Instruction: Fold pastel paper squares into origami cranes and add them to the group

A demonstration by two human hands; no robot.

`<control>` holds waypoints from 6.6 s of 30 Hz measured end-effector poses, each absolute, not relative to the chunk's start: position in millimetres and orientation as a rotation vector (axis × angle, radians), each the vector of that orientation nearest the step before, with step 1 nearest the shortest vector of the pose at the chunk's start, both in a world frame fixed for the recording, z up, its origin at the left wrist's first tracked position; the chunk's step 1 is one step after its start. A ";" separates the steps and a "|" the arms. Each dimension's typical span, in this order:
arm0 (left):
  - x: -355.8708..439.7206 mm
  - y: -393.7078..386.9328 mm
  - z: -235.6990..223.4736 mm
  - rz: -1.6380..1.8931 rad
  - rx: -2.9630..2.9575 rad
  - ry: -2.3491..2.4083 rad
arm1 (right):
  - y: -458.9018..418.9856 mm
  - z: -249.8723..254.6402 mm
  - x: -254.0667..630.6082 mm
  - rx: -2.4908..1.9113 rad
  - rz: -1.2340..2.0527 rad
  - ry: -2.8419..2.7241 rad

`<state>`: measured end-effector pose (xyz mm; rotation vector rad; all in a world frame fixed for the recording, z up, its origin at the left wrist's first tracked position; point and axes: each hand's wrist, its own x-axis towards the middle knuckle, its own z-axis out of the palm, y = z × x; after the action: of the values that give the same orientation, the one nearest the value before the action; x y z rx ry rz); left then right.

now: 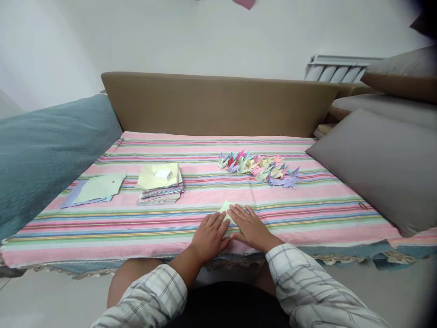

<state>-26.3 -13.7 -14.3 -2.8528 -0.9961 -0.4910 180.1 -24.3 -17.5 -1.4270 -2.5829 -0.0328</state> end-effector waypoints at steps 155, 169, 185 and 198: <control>-14.8 37.0 21.9 -0.557 -2.792 -2.036 | 18.7 12.4 172.3 -1.565 0.645 -2.123; -8.8 39.4 21.6 -0.697 -2.913 -1.933 | 18.0 14.7 170.6 -1.557 0.614 -2.149; -17.6 47.4 15.7 -0.987 -3.162 -1.419 | 18.7 18.3 170.5 -1.625 0.573 -2.175; -23.2 41.7 14.5 -0.843 -3.225 -1.352 | 18.2 18.4 171.1 -1.629 0.596 -2.180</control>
<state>-23.2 41.7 14.5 -3.2254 -1.3523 -0.8433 171.1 18.2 18.4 -1.6287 -2.1799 0.5961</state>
